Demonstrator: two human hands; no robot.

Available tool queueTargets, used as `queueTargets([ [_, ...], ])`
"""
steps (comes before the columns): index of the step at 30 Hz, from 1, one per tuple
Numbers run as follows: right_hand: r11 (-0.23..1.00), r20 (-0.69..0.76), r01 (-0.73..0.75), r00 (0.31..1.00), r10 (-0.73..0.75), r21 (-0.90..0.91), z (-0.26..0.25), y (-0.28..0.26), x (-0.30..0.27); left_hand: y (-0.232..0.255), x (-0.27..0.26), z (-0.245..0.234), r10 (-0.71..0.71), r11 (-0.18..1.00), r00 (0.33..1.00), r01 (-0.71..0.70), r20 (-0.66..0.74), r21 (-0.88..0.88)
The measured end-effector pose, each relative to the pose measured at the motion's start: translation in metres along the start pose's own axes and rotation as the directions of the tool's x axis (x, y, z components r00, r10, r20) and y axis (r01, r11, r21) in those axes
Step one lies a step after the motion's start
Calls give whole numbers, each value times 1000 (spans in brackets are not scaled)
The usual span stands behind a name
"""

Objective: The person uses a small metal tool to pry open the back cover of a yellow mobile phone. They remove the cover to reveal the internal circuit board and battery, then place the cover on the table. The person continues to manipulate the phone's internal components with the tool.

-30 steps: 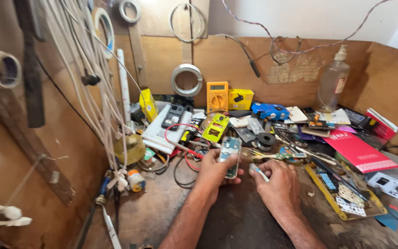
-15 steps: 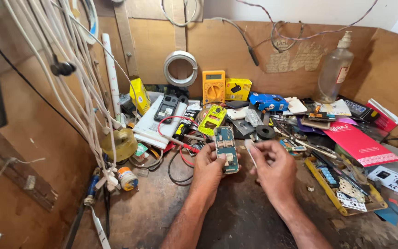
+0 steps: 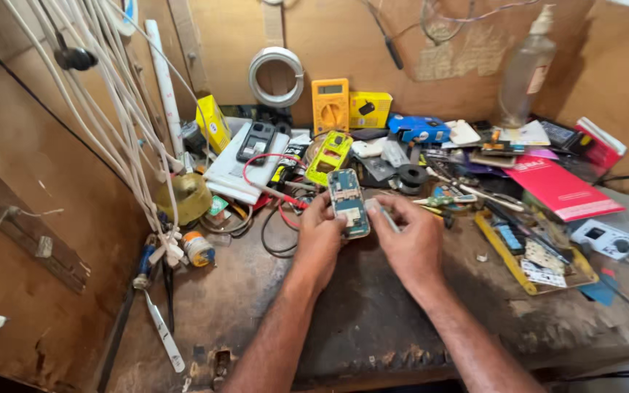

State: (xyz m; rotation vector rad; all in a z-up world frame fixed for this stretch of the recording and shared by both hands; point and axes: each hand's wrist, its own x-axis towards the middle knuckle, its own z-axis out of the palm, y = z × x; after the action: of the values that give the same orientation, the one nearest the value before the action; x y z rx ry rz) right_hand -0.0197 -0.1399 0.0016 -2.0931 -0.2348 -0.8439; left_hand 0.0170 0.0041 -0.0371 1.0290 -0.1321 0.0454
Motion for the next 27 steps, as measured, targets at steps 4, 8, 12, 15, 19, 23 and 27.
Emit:
queueTargets([
  [4,996,29,-84,996,83,18,-1,-6,6,8,2,5,-16,999,1000,16,10,-39],
  [8,995,-1,-89,996,89,36,1,-2,1,-3,-5,1,6,999,1000,-6,-11,31],
  [12,996,22,-71,997,70,45,-4,-9,8,7,1,7,-26,999,999,26,-31,17],
  [15,997,36,-70,997,69,28,-1,-2,11,4,2,6,16,998,1000,-16,2,55],
  [19,993,77,-78,994,72,90,2,9,5,7,-3,4,100,992,991,-106,84,75],
  [23,967,91,-4,996,-20,255,6,19,11,11,4,11,101,988,989,-113,111,101],
  [27,932,209,-242,960,189,269,7,28,-2,-2,-11,3,123,986,984,-136,129,98],
])
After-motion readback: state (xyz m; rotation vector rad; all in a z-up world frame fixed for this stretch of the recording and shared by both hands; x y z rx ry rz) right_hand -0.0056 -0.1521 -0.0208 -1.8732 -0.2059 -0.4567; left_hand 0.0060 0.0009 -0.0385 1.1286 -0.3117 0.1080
